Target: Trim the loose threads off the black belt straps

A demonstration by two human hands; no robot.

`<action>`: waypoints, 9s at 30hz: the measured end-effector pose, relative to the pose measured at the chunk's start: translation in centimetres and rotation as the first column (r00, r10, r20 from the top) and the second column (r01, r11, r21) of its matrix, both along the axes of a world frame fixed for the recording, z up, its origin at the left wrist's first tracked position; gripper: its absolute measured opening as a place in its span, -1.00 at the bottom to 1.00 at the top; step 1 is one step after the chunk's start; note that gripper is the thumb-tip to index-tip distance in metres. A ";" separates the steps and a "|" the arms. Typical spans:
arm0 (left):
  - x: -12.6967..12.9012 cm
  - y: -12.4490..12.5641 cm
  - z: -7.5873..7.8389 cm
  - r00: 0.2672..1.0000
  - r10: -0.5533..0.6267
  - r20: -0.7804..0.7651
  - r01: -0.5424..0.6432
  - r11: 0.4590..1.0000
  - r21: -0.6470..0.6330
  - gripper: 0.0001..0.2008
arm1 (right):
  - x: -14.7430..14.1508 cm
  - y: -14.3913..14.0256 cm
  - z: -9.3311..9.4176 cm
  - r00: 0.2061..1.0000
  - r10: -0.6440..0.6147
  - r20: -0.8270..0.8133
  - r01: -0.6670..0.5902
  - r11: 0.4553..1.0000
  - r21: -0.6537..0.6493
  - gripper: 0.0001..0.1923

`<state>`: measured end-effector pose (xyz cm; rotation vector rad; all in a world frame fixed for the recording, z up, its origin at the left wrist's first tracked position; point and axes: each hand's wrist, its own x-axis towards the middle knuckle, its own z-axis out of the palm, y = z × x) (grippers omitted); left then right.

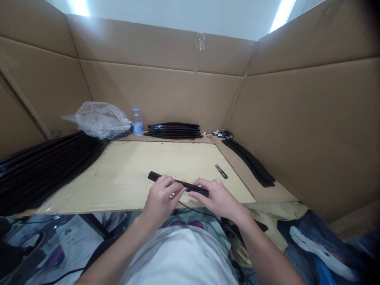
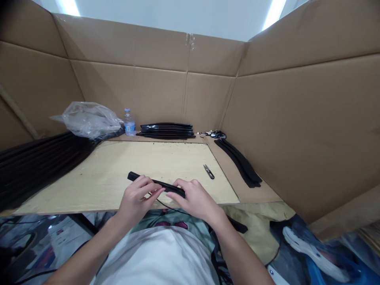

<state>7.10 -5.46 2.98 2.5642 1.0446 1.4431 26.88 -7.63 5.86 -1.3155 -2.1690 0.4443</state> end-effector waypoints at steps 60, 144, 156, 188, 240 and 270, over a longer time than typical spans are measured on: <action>-0.5 0.0 0.6 0.999 -0.010 -0.039 0.007 0.997 -0.078 -0.85 | 0.1 0.5 -1.3 0.982 -0.099 0.163 0.070 0.982 0.175 -0.65; -4.1 0.2 2.8 0.770 0.091 -0.632 0.056 0.977 0.208 -0.90 | -4.3 1.4 2.7 0.494 0.004 0.869 -0.384 0.898 0.215 -0.83; -3.9 1.5 2.0 0.847 0.019 -0.531 -0.028 1.000 -0.009 -0.81 | -3.5 1.2 0.8 0.571 -0.045 0.819 -0.455 0.813 0.362 -0.86; -7.3 3.4 2.6 0.976 -0.152 -0.158 0.065 0.887 -0.456 -0.78 | -0.6 2.4 -1.7 0.770 -0.095 0.631 -0.408 0.687 0.601 -0.60; -0.9 -1.5 2.4 0.646 -0.436 0.626 0.739 0.561 -0.372 -0.80 | -1.0 -3.2 0.1 0.975 0.204 0.082 -0.193 0.614 0.765 -0.82; -0.2 -2.7 1.8 0.967 -0.128 -0.221 0.141 0.989 0.042 -0.77 | 0.5 -1.3 -0.1 0.980 -0.144 0.135 0.035 0.801 0.597 -0.84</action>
